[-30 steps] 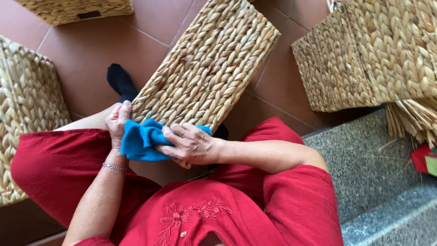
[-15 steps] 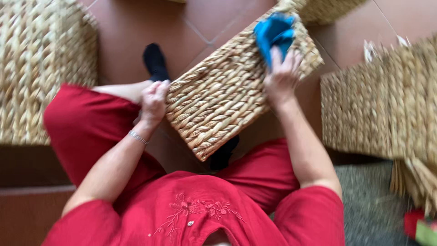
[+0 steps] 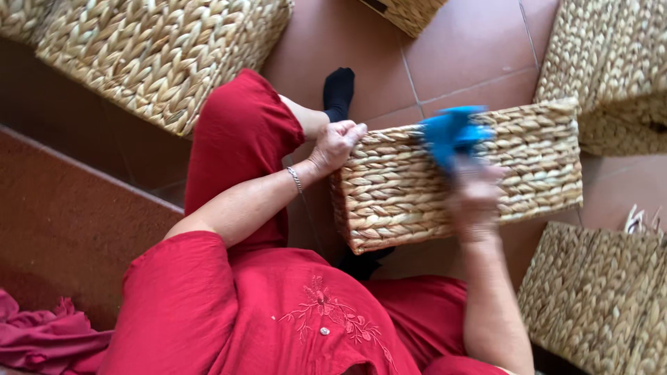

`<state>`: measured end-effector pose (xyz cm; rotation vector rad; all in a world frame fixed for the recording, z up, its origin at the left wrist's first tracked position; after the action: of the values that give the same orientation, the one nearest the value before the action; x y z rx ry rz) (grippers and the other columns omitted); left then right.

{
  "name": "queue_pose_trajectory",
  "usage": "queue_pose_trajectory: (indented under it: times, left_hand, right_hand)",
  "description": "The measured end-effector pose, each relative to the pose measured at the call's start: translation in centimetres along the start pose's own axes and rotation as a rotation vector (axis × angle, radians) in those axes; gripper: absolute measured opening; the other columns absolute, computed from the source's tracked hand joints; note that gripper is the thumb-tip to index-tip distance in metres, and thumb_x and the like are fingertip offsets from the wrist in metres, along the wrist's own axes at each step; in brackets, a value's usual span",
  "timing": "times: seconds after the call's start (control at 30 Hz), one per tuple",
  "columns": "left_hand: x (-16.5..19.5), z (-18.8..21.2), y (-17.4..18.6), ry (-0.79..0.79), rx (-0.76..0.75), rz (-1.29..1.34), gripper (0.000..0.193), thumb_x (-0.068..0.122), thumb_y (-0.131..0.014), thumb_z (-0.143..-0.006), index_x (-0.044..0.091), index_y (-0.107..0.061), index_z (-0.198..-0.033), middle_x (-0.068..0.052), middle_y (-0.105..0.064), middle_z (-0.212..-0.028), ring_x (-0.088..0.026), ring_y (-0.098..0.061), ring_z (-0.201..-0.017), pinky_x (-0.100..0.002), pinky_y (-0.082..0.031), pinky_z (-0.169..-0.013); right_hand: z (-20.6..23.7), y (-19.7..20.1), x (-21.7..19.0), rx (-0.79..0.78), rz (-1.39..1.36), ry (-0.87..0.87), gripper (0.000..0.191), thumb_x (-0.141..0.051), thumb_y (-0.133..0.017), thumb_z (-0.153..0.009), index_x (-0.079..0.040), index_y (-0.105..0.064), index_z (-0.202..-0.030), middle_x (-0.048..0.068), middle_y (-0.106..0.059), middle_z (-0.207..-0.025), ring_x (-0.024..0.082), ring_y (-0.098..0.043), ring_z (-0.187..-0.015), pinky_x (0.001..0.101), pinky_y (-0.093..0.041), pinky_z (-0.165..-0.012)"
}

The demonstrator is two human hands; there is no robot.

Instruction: The person sits on the floor and wipes woven water-hyacinth storage baskets one at a time with a blue cloth, turning each basket to clean its sides, top, and interior, then sets it aside and picks up the next basket.

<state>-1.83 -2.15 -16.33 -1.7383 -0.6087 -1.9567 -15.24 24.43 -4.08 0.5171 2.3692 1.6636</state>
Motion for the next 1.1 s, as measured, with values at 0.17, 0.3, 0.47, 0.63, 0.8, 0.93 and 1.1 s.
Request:
queue_pose_trajectory:
  times: [0.17, 0.3, 0.47, 0.63, 0.8, 0.93, 1.1]
  left_hand:
    - [1.1, -0.3, 0.1, -0.021, 0.035, -0.053, 0.035, 0.034, -0.064, -0.098, 0.004, -0.071, -0.080, -0.003, -0.062, -0.061, -0.009, -0.059, -0.060, -0.030, -0.050, -0.059]
    - [0.6, -1.0, 0.3, -0.040, 0.052, -0.089, 0.036, 0.036, -0.064, -0.096, 0.005, -0.071, -0.080, -0.006, -0.066, -0.062, -0.011, -0.065, -0.061, -0.032, -0.052, -0.061]
    - [-0.2, -2.0, 0.3, -0.157, 0.096, -0.156, 0.037, 0.037, -0.065, -0.098, 0.004, -0.071, -0.082, -0.008, -0.067, -0.071, -0.013, -0.068, -0.067, -0.033, -0.054, -0.066]
    - [-1.6, -3.2, 0.1, 0.110, 0.046, -0.090, 0.038, 0.042, -0.065, -0.092, 0.006, -0.074, -0.083, -0.012, -0.073, -0.071, -0.018, -0.072, -0.071, -0.035, -0.057, -0.068]
    - [0.3, -3.2, 0.6, -0.066, 0.094, -0.173, 0.042, 0.045, -0.061, -0.094, 0.006, -0.074, -0.085, -0.015, -0.072, -0.079, -0.026, -0.073, -0.076, -0.038, -0.056, -0.073]
    - [1.2, -3.1, 0.5, -0.001, 0.091, -0.192, 0.045, 0.048, -0.060, -0.093, 0.007, -0.073, -0.084, -0.014, -0.072, -0.076, -0.027, -0.073, -0.075, -0.039, -0.056, -0.073]
    - [1.9, -3.2, 0.8, 0.029, 0.112, -0.209, 0.045, 0.050, -0.060, -0.092, 0.007, -0.074, -0.085, -0.014, -0.072, -0.076, -0.028, -0.072, -0.076, -0.041, -0.055, -0.076]
  right_hand:
    - [2.1, 0.9, 11.8, 0.087, 0.309, -0.366, 0.024, -0.016, -0.069, -0.107, -0.009, -0.063, -0.129, 0.022, -0.061, -0.113, 0.043, -0.056, -0.106, 0.0544, -0.048, -0.089]
    - [1.0, 0.0, 8.4, 0.001, 0.379, -0.361, 0.034, -0.022, -0.071, -0.107, -0.009, -0.064, -0.138, 0.025, -0.058, -0.110, 0.042, -0.056, -0.102, 0.0556, -0.048, -0.082]
    - [-1.4, -0.4, -7.9, -0.144, 0.056, 0.098, 0.044, -0.003, -0.063, -0.093, -0.009, -0.060, -0.137, 0.015, -0.061, -0.108, 0.033, -0.061, -0.094, 0.0543, -0.053, -0.095]
    - [-1.5, 2.2, -17.0, -0.029, -0.345, 0.384, 0.054, -0.016, -0.067, -0.076, -0.015, -0.062, -0.130, 0.021, -0.066, -0.114, 0.037, -0.064, -0.090, 0.0482, -0.053, -0.077]
    - [-3.7, -0.4, -6.0, 0.058, -0.036, 0.172, 0.054, 0.007, -0.059, -0.089, -0.015, -0.064, -0.139, 0.012, -0.066, -0.111, 0.036, -0.064, -0.101, 0.0494, -0.055, -0.092]
    - [-2.0, -1.1, 7.0, 0.073, 0.319, -0.171, 0.031, -0.021, -0.073, -0.105, -0.011, -0.065, -0.133, 0.020, -0.063, -0.106, 0.038, -0.060, -0.100, 0.0498, -0.051, -0.082]
    - [-1.9, -1.1, 8.3, 0.068, 0.384, -0.229, 0.024, -0.018, -0.068, -0.106, -0.006, -0.063, -0.127, 0.018, -0.063, -0.096, 0.037, -0.061, -0.096, 0.0499, -0.051, -0.083]
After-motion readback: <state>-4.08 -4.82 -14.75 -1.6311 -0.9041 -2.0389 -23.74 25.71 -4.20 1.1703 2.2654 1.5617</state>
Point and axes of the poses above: each hand's wrist, its own z-axis away from the middle knuckle, its own y-axis out of the back of the hand, x = y × z, the point moved 5 cm from there along -z, towards the middle knuckle
